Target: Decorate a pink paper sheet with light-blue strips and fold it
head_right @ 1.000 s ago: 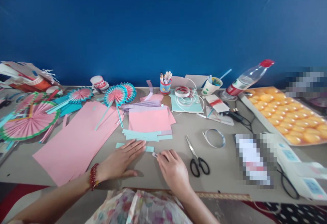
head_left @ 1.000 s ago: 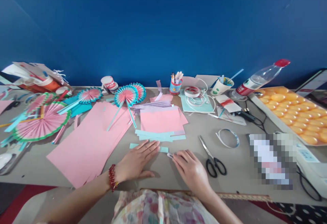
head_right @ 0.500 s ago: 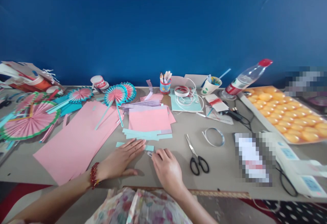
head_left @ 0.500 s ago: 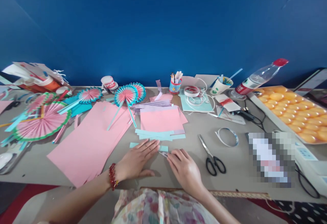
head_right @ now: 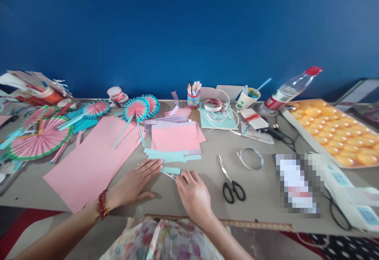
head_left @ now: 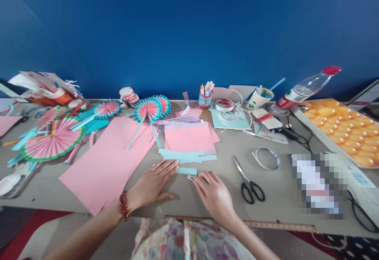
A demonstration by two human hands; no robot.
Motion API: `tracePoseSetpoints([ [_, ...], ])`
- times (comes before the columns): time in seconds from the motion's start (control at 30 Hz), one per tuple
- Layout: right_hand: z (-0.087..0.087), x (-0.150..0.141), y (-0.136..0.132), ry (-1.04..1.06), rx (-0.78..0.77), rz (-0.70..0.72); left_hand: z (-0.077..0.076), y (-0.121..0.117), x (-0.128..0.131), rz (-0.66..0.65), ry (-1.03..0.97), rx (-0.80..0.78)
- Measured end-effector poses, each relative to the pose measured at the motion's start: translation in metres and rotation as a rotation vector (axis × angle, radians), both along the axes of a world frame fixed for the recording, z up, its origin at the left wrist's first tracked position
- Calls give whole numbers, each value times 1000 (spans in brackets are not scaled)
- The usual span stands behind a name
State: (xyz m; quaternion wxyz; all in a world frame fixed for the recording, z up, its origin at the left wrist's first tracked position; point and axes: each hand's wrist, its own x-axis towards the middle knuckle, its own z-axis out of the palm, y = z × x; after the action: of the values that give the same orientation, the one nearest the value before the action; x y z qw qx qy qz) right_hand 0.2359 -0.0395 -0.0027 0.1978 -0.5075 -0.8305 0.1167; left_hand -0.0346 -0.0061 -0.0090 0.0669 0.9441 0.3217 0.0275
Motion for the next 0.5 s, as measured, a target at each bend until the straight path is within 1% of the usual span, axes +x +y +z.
tracePoseSetpoints([
  [0.33,-3,-9,2,-38,10,16,-2,-1,1,5,26,9],
  [0.5,-2,-16,3,-45,14,41,-3,-2,1,6,34,13],
])
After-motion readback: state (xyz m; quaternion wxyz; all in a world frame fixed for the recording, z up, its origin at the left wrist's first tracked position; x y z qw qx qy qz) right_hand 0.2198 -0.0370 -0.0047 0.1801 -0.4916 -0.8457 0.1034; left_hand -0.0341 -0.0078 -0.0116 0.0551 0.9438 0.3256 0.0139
